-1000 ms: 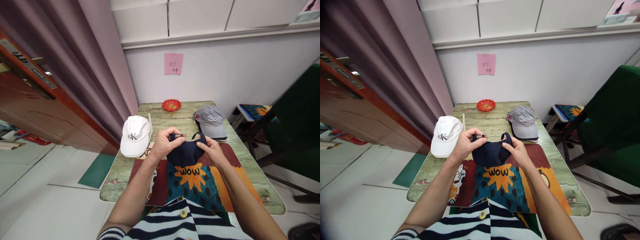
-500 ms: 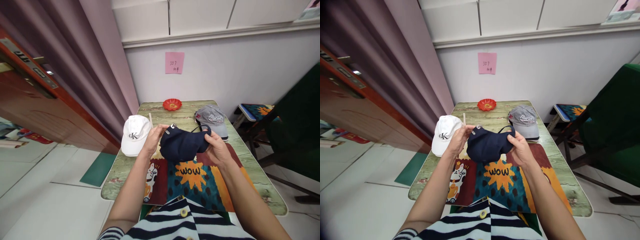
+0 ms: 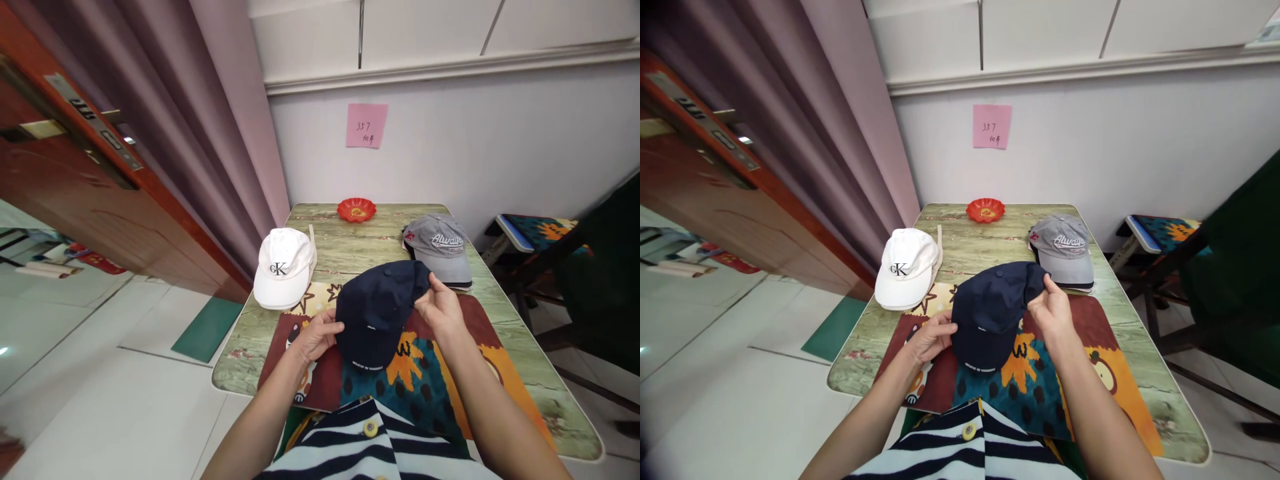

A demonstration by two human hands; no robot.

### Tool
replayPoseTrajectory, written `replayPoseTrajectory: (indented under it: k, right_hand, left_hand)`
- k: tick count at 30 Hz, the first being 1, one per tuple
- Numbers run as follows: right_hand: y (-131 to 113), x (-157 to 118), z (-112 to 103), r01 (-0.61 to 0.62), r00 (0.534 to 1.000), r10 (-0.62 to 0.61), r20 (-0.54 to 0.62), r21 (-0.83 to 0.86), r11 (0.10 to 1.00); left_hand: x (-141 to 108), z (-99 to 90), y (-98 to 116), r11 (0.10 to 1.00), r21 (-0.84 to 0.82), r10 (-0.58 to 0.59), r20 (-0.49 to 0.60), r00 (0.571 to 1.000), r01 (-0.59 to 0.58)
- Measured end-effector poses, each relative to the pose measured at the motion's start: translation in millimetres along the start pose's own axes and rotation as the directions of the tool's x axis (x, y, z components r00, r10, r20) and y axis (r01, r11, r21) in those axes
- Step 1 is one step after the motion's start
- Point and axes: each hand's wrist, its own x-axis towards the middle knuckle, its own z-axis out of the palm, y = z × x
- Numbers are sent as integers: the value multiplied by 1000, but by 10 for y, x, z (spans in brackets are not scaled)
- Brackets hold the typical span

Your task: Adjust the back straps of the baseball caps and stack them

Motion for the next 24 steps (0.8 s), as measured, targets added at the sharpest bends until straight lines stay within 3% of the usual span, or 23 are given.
replayPoseTrajectory:
  k: [3, 7, 10, 13, 15, 17, 19, 20, 22, 24]
  right_hand:
    - [91, -14, -117, -69, 997, 69, 14, -21, 997]
    - [215, -111, -277, -192, 978, 198, 69, -84, 978]
    - [306, -151, -383, -257, 959, 268, 96, -108, 960]
    - [373, -140, -449, -281, 952, 292, 90, -118, 953]
    - [407, -122, -471, -289, 949, 301, 92, -125, 949]
    - [438, -106, -481, -304, 944, 317, 97, -125, 944]
    - [470, -93, -488, -324, 937, 337, 98, -121, 938]
    - [486, -88, -491, -333, 933, 346, 98, -123, 935]
    - [513, -79, -497, -343, 928, 358, 100, -141, 929]
    - [530, -75, -503, -345, 926, 363, 105, -162, 925]
  left_hand:
    - [97, 49, 256, 994, -6, 106, -110, 988, -107]
    - [276, 159, 945, 955, 91, 296, -195, 935, -283]
    - [319, 182, 1531, 843, 145, 538, -241, 808, -518]
    - [248, -1, 1900, 713, 179, 697, -296, 654, -678]
    - [160, -266, 1947, 694, 208, 703, -405, 585, -689]
    - [63, -600, 1849, 729, 248, 642, -572, 511, -638]
    - [-21, -929, 1671, 833, 277, 501, -744, 441, -479]
    - [-52, -1068, 1576, 880, 284, 429, -818, 382, -381]
    - [-88, -1268, 1417, 901, 281, 389, -862, 327, -332]
    - [-92, -1362, 1331, 901, 281, 384, -871, 305, -332]
